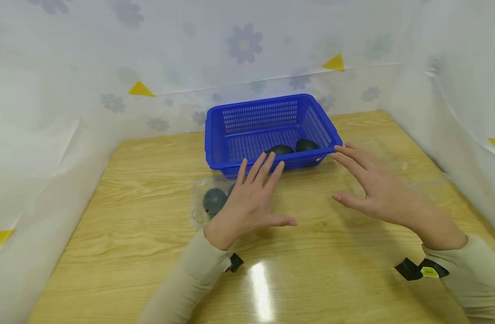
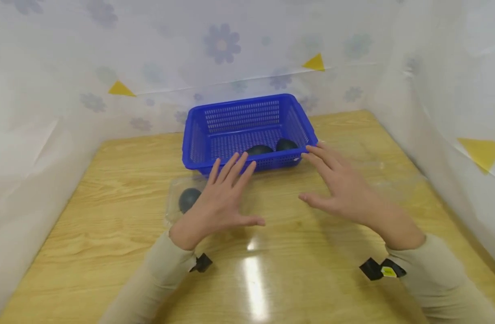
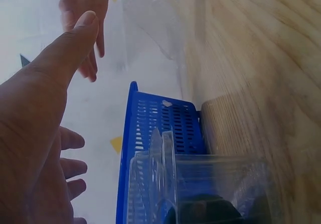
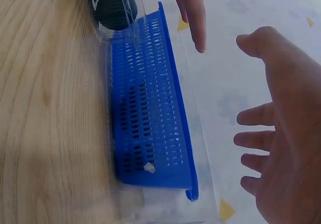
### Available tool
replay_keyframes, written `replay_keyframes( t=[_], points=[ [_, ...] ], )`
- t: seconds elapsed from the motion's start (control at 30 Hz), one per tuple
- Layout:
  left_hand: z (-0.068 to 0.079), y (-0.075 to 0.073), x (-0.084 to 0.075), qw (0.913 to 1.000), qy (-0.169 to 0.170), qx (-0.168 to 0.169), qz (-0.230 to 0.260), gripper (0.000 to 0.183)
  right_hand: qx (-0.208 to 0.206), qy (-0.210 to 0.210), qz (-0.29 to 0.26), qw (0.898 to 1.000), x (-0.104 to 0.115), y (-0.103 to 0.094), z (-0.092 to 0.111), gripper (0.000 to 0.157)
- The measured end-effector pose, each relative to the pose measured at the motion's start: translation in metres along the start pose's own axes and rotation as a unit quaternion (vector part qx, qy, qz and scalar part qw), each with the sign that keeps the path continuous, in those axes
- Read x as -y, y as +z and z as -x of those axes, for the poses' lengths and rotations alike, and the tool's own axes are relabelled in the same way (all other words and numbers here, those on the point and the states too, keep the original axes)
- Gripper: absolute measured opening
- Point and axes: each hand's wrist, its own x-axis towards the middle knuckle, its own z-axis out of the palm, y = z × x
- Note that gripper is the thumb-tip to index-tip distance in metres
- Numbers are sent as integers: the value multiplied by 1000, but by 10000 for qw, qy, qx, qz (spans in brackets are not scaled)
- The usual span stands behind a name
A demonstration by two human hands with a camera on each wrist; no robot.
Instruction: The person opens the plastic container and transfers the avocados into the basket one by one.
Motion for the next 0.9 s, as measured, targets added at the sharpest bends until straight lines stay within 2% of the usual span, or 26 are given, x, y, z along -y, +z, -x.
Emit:
replay_keyframes(
  t=[0.2,0.43,0.57,0.77,0.9],
  points=[
    [15,1,10,9994,30,-72,329,118,-76,-434,-191,9988,10,16,-7,69],
    [34,4,25,9976,119,-328,593,113,162,-423,-398,9982,22,34,-13,60],
    [43,8,34,9960,192,-599,636,110,308,-372,-724,9962,26,47,-17,57],
    [52,13,45,9900,463,-1206,569,107,420,-261,-1161,9920,31,65,-24,54],
    [58,16,51,9861,574,-1426,627,102,491,-207,-1409,9886,37,75,-30,52]
  ],
)
